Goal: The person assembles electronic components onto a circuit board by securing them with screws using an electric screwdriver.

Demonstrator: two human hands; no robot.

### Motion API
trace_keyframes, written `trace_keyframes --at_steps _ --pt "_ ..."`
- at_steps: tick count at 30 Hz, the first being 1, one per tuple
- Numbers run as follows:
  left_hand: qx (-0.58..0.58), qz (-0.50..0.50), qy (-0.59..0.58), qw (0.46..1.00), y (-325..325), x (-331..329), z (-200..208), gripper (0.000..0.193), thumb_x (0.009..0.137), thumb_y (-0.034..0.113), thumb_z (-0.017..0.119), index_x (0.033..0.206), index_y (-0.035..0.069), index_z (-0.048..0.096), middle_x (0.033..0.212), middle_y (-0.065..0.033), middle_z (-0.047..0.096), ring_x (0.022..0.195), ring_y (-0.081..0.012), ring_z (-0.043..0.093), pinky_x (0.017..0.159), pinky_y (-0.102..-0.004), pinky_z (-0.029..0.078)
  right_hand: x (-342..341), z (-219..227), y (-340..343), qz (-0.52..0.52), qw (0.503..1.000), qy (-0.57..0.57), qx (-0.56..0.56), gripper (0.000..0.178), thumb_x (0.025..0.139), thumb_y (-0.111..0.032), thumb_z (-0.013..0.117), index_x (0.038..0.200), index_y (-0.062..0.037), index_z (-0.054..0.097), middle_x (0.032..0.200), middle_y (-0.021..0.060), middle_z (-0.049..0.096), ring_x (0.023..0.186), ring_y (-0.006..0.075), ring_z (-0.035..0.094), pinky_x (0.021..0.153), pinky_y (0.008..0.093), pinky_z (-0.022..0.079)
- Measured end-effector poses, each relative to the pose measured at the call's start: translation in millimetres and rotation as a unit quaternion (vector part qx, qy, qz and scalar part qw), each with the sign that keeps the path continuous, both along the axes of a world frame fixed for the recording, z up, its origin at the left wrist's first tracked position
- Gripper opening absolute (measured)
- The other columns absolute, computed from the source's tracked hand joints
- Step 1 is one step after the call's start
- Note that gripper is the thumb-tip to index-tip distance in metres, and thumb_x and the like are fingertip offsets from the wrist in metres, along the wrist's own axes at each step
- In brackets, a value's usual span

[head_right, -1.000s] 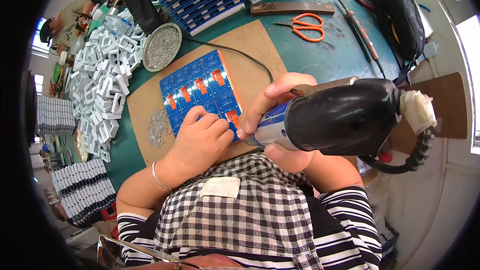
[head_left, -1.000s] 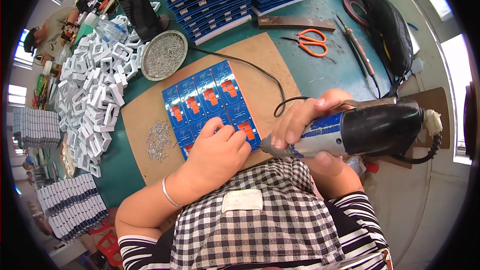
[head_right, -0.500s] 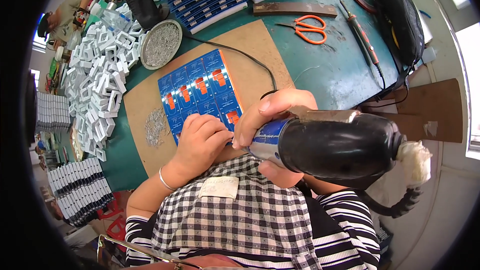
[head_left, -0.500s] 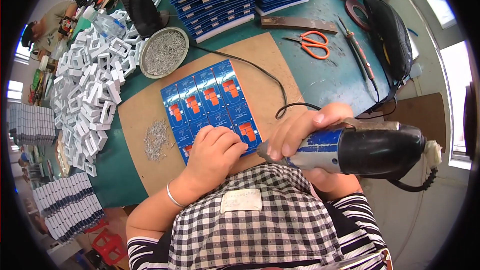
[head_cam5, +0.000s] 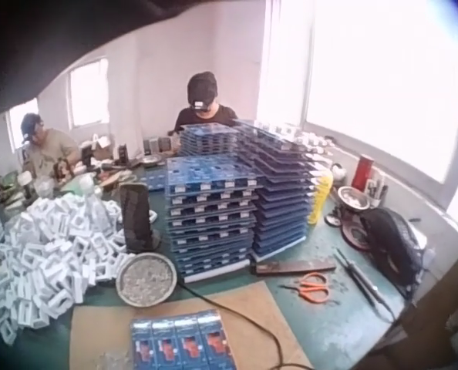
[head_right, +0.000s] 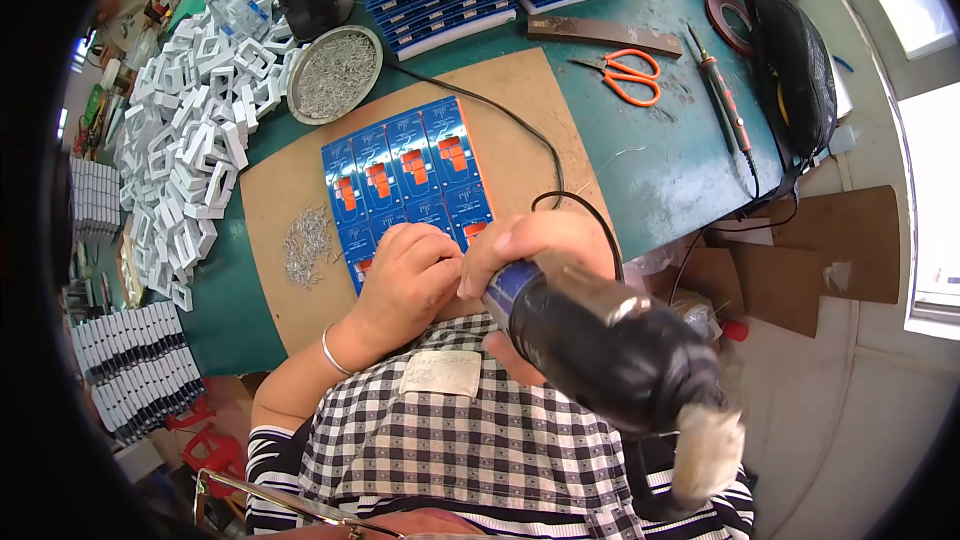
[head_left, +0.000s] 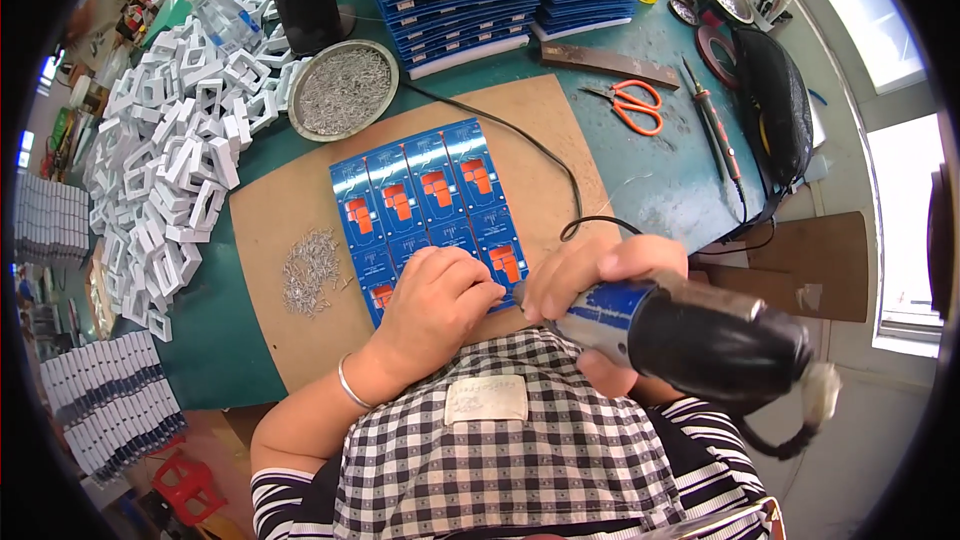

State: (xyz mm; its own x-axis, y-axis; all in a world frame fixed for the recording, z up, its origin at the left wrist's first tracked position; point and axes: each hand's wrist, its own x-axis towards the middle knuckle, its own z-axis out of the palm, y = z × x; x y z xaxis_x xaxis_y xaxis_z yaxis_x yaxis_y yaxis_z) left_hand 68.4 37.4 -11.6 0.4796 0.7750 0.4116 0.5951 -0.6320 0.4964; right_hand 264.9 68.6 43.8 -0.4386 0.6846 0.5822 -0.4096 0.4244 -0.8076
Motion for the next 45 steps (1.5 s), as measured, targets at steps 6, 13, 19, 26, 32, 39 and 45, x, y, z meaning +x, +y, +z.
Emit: trace_keyframes --at_steps 6,13,19,26,32,39,45 --pt "-0.001 -0.006 -0.012 1.000 0 -1 -4 0.011 0.072 0.011 0.066 0.083 0.009 0.065 0.087 -0.0024 0.058 0.091 -0.0207 0.057 0.079 -0.0358 0.045 0 -4 9 0.000 0.999 0.035 0.028 0.062 0.073 -0.003 0.072 0.122 -0.0011 0.034 0.089 0.0173 0.060 0.078 0.0251 0.062 0.073 0.0356 0.053" --pt "0.012 -0.004 -0.027 1.000 -1 -1 -7 0.014 0.069 0.009 0.070 0.083 0.010 0.065 0.087 -0.0017 0.059 0.090 -0.0217 0.058 0.078 -0.0369 0.045 -6 -2 3 0.003 0.995 0.089 -0.040 0.059 0.076 -0.007 0.071 0.122 -0.0025 0.034 0.085 0.0174 0.060 0.075 0.0249 0.063 0.072 0.0365 0.055" --pt "0.011 -0.001 -0.019 1.000 -1 0 -6 0.012 0.071 0.011 0.068 0.083 0.009 0.066 0.086 -0.0020 0.059 0.090 -0.0209 0.057 0.079 -0.0362 0.045 -6 -2 4 -0.003 0.998 0.058 -0.021 0.059 0.074 -0.006 0.072 0.121 -0.0026 0.036 0.086 0.0182 0.061 0.076 0.0246 0.064 0.071 0.0354 0.054" --pt "-0.013 0.000 -0.036 0.999 -1 -3 -2 0.012 0.073 0.011 0.066 0.084 0.008 0.066 0.086 -0.0033 0.059 0.090 -0.0202 0.057 0.081 -0.0357 0.045 -14 6 1 0.014 0.999 -0.016 0.031 0.051 0.084 -0.021 0.070 0.117 -0.0074 0.033 0.082 0.0139 0.059 0.069 0.0275 0.062 0.066 0.0404 0.054" --pt "-0.021 0.010 -0.073 0.997 -4 -24 10 0.021 0.075 0.010 0.071 0.096 0.008 0.067 0.096 -0.0046 0.064 0.098 -0.0243 0.060 0.085 -0.0378 0.043 -20 -3 6 0.045 0.999 0.004 0.007 0.060 0.074 -0.011 0.080 0.118 -0.0046 0.040 0.086 0.0159 0.061 0.072 0.0268 0.064 0.065 0.0368 0.052" --pt "0.011 0.217 -0.042 0.975 -9 -103 7 0.011 0.077 0.010 0.071 0.087 0.007 0.067 0.084 -0.0072 0.065 0.082 -0.0257 0.061 0.075 -0.0383 0.050 -23 -4 6 0.049 0.997 0.018 -0.052 0.055 0.078 -0.017 0.079 0.114 -0.0071 0.038 0.082 0.0149 0.060 0.072 0.0270 0.064 0.069 0.0407 0.055" --pt "-0.013 0.303 0.078 0.950 1 -161 -5 0.008 0.078 0.010 0.070 0.086 0.010 0.069 0.079 -0.0062 0.061 0.080 -0.0268 0.060 0.072 -0.0400 0.048 -20 -16 31 -0.063 0.965 0.117 -0.227 0.055 0.082 -0.037 0.064 0.121 -0.0088 0.038 0.075 0.0077 0.052 0.058 0.0216 0.056 0.057 0.0357 0.051"
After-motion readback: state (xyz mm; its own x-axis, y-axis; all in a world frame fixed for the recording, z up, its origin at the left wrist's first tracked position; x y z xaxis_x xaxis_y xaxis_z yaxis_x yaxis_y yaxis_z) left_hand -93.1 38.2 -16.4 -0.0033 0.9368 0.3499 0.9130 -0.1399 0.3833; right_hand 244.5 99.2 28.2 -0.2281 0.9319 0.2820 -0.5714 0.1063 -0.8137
